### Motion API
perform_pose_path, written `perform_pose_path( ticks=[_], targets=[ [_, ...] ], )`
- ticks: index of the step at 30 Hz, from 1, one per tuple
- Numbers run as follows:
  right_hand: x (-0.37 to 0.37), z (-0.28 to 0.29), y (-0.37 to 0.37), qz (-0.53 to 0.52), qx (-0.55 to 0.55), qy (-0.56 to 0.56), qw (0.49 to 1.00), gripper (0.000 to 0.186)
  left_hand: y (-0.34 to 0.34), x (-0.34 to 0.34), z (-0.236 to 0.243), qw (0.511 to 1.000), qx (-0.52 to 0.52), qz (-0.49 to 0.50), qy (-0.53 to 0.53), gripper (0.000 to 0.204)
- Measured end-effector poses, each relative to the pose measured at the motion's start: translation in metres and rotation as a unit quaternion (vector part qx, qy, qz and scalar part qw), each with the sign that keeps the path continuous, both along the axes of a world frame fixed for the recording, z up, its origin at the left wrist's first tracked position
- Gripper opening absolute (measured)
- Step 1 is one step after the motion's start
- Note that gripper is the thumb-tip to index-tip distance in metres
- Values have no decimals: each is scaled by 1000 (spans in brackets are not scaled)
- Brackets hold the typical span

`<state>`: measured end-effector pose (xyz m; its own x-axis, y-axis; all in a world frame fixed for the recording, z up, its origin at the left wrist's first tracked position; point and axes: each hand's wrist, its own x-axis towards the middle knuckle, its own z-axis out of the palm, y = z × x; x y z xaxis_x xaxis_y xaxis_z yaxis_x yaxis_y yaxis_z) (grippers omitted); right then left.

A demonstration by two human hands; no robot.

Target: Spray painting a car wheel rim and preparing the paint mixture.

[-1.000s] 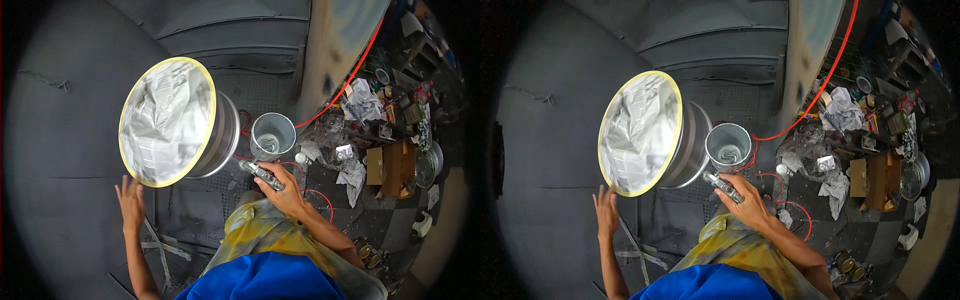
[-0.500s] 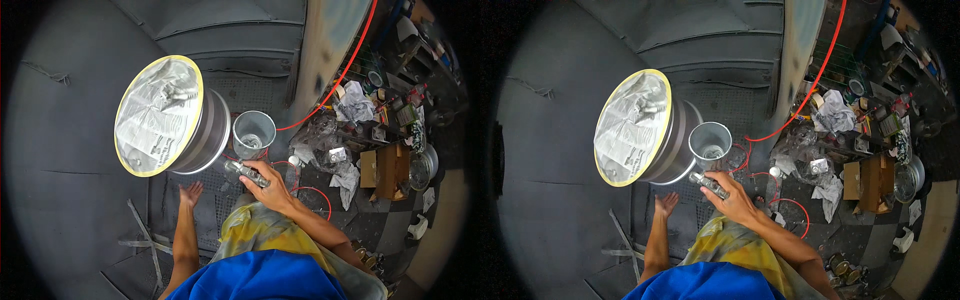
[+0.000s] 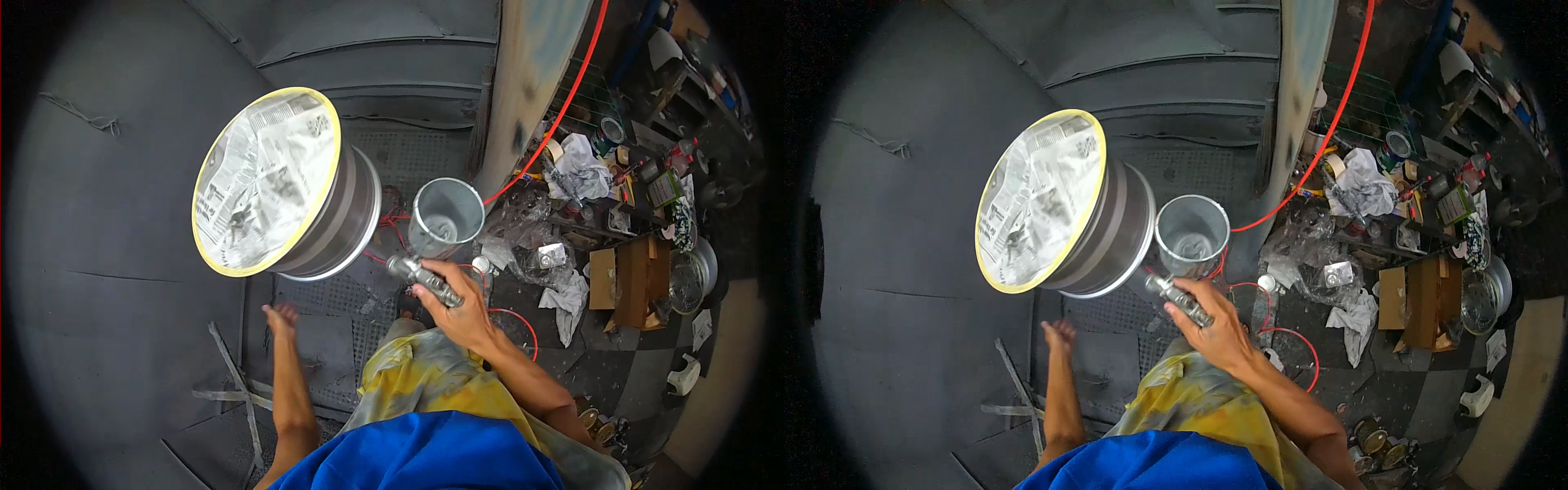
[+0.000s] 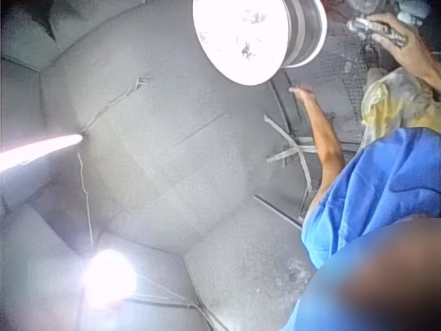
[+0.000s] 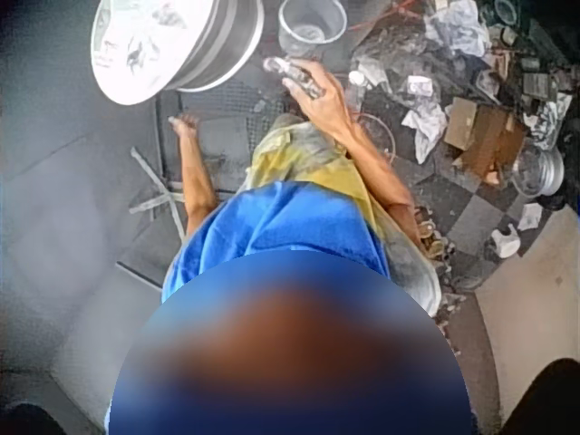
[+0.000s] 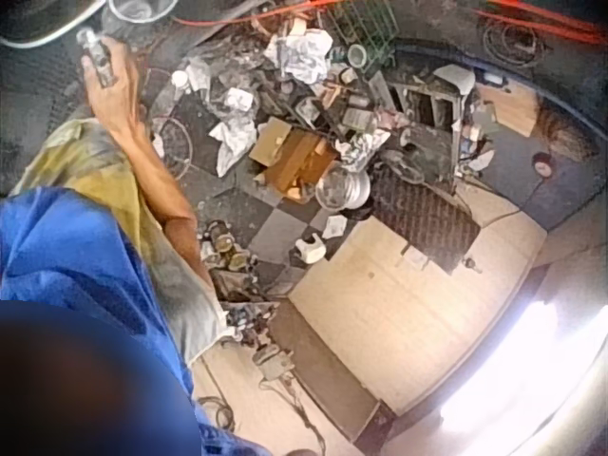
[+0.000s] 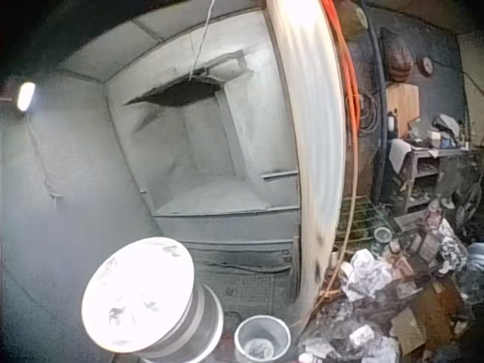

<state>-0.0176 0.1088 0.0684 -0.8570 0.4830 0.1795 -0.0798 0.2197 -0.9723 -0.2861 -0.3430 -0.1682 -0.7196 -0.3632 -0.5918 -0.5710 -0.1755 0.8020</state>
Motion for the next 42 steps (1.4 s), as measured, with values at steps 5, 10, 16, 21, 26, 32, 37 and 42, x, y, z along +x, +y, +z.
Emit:
perform_pose_path(
  ticks=[5, 10, 16, 21, 26, 32, 37, 42],
  targets=[
    [6, 4, -13, 41, -10, 47, 998, 42, -33, -26, 107, 888, -371, -56, 266, 63],
    [-1, 2, -14, 44, -27, 64, 997, 42, 64, 16, 234, 781, -480, -166, 364, 51],
    [-6, 2, -14, 22, -31, 59, 998, 42, 155, 71, 309, 635, -568, -352, 388, 39],
    [-5, 3, -16, 26, -19, 55, 998, 41, 167, 53, 325, 560, -606, -475, 305, 38],
    [-3, 7, -22, 31, -20, 53, 998, 42, 82, -25, 307, 483, -724, -432, 237, 44],
    [-5, 13, -26, 19, -36, 22, 999, 43, 47, -158, 307, 470, -741, -454, 153, 55],
    [-21, 9, -27, -42, -30, 30, 998, 43, 23, -325, 292, 589, -576, -524, 218, 63],
    [-22, 16, -31, -94, -8, 23, 995, 44, 72, -424, 296, 576, -541, -541, 288, 66]
  ],
)
